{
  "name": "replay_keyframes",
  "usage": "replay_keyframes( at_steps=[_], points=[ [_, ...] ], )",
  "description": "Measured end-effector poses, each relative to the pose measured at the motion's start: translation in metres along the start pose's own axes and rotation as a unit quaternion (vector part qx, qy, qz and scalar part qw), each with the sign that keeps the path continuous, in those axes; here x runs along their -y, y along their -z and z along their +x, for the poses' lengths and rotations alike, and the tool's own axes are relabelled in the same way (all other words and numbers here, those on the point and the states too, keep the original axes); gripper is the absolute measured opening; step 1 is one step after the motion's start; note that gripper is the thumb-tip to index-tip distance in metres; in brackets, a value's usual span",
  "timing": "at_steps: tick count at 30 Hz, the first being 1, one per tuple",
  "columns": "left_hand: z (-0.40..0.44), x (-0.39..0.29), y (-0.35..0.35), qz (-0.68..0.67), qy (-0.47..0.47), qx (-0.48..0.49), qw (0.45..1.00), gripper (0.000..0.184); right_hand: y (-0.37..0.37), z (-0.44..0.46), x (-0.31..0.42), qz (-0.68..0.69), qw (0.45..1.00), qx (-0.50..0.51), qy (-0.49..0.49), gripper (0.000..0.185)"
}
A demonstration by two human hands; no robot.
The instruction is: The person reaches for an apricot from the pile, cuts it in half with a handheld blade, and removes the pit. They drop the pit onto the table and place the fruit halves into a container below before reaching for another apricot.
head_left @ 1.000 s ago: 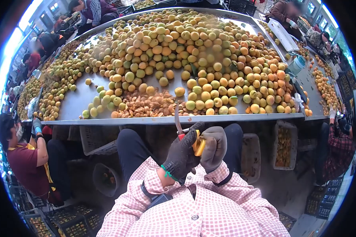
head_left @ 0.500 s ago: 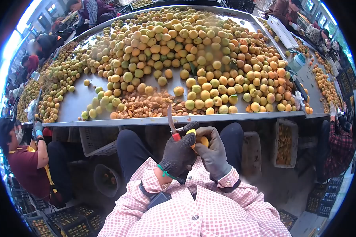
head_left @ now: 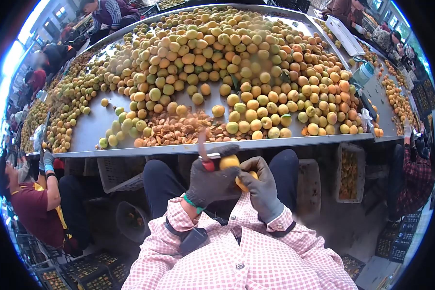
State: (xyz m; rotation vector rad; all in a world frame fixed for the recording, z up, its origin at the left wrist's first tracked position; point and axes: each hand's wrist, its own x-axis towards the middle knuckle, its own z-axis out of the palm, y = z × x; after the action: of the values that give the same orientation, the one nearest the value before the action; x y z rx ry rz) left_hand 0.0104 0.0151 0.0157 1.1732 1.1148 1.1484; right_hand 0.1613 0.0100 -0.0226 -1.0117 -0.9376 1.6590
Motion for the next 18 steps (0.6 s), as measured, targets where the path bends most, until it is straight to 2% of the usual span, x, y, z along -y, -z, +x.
replay_keyframes(
  at_steps=[1, 2, 4, 5, 6, 8, 10, 12, 13, 15, 16, 18],
  points=[
    [0.001, 0.001, 0.001, -0.105, 0.062, -0.03, 0.992, 0.039, 0.012, 0.005, -0.013, -0.142, 0.99, 0.008, 0.016, 0.027],
    [0.001, 0.002, 0.001, -0.107, 0.062, -0.029, 0.992, 0.039, 0.017, 0.009, -0.024, -0.144, 0.989, 0.007, 0.015, 0.027],
    [0.0, 0.002, 0.001, -0.213, 0.14, -0.04, 0.966, 0.043, 0.018, 0.011, -0.032, -0.273, 0.95, 0.031, 0.146, 0.041],
    [-0.002, 0.003, 0.001, -0.221, 0.132, -0.032, 0.966, 0.038, 0.016, 0.007, -0.034, -0.069, 0.993, 0.083, 0.046, 0.048],
    [-0.002, 0.005, 0.0, -0.22, 0.133, -0.03, 0.966, 0.038, 0.009, 0.004, -0.022, -0.068, 0.993, 0.081, 0.046, 0.048],
    [-0.004, 0.016, -0.001, -0.17, 0.157, -0.071, 0.97, 0.032, -0.007, -0.003, 0.009, 0.116, 0.975, 0.17, -0.08, 0.046],
    [-0.003, 0.025, -0.001, -0.129, 0.125, -0.066, 0.982, 0.027, -0.016, -0.006, 0.011, 0.114, 0.983, 0.129, -0.066, 0.039],
    [-0.005, 0.022, -0.003, -0.169, 0.103, -0.034, 0.98, 0.028, -0.016, -0.006, 0.007, 0.065, 0.995, 0.074, 0.003, 0.034],
    [-0.005, 0.026, 0.001, -0.169, 0.104, -0.034, 0.979, 0.028, -0.016, -0.007, 0.003, 0.065, 0.995, 0.074, 0.001, 0.034],
    [-0.006, 0.033, 0.008, -0.086, 0.097, 0.031, 0.991, 0.045, -0.015, -0.009, -0.002, -0.02, 0.991, 0.046, 0.127, 0.032],
    [-0.007, 0.031, 0.008, -0.085, 0.096, 0.031, 0.991, 0.045, -0.014, -0.01, 0.003, -0.02, 0.991, 0.046, 0.127, 0.032],
    [-0.01, 0.022, 0.006, -0.025, 0.157, 0.03, 0.987, 0.054, -0.01, -0.011, 0.017, -0.18, 0.983, -0.034, 0.033, 0.034]
  ],
)
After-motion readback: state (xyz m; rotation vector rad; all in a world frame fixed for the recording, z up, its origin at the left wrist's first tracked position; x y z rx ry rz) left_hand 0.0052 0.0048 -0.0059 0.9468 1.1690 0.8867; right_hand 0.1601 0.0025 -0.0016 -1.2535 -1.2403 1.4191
